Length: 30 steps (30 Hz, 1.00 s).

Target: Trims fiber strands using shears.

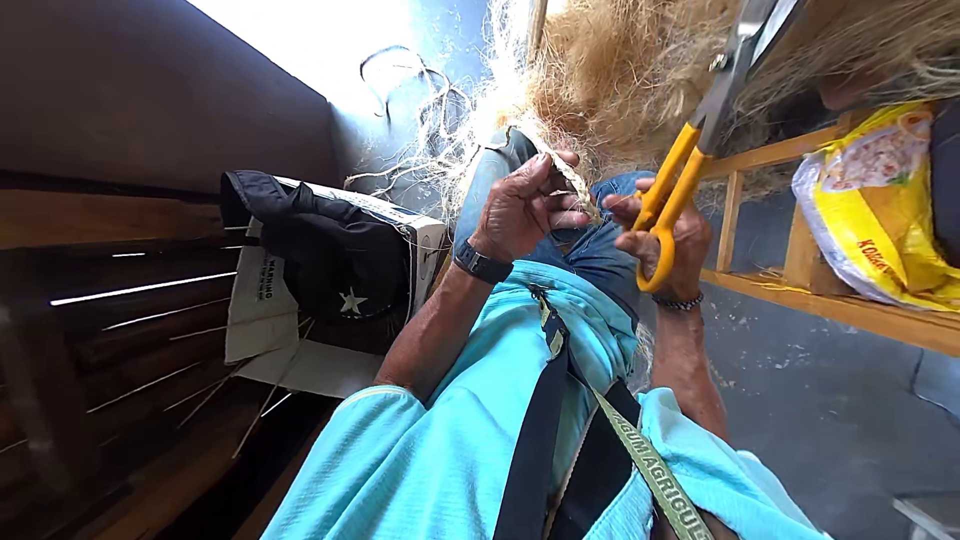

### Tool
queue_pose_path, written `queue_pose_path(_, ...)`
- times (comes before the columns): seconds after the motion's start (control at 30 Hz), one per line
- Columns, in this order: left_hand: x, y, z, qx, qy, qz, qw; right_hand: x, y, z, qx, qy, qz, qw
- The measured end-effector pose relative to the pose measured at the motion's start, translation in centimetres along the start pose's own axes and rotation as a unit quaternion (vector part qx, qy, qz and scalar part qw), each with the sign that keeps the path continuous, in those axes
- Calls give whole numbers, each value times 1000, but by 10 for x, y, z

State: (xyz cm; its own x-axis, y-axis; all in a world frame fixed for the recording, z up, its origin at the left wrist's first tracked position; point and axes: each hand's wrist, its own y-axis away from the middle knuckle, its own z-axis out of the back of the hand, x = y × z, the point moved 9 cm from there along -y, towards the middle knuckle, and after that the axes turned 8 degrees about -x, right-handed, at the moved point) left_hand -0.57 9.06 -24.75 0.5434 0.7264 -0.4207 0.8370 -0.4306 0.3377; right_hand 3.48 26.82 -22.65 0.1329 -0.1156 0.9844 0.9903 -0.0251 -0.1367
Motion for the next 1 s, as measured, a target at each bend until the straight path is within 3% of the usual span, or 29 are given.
queue_pose_path(0.1, 15, 4, -3, -8, 25, 22, 999, 15, -9, -18, 9, -104, 28, 994)
queue_pose_path(0.2, 16, 2, 5, -38, 32, 13, 999, 20, -8, -24, 7, -70, 46, 996)
queue_pose_path(0.4, -12, -5, 36, -122, -109, -120, 979, 12, -6, -19, -31, 60, 7, 998)
queue_pose_path(0.47, -19, -5, 48, -143, -155, -153, 966, 4, -10, -17, -49, 29, -16, 998)
queue_pose_path(0.6, -16, -3, 52, -119, -140, -137, 973, -4, -14, -19, -40, -62, -28, 997)
queue_pose_path(0.77, -10, -4, 45, -57, -102, -110, 987, -13, -14, -25, -36, -80, -64, 994)
queue_pose_path(1.0, 3, -2, 43, -32, -10, -114, 993, -15, -13, -36, -34, -106, -90, 990)
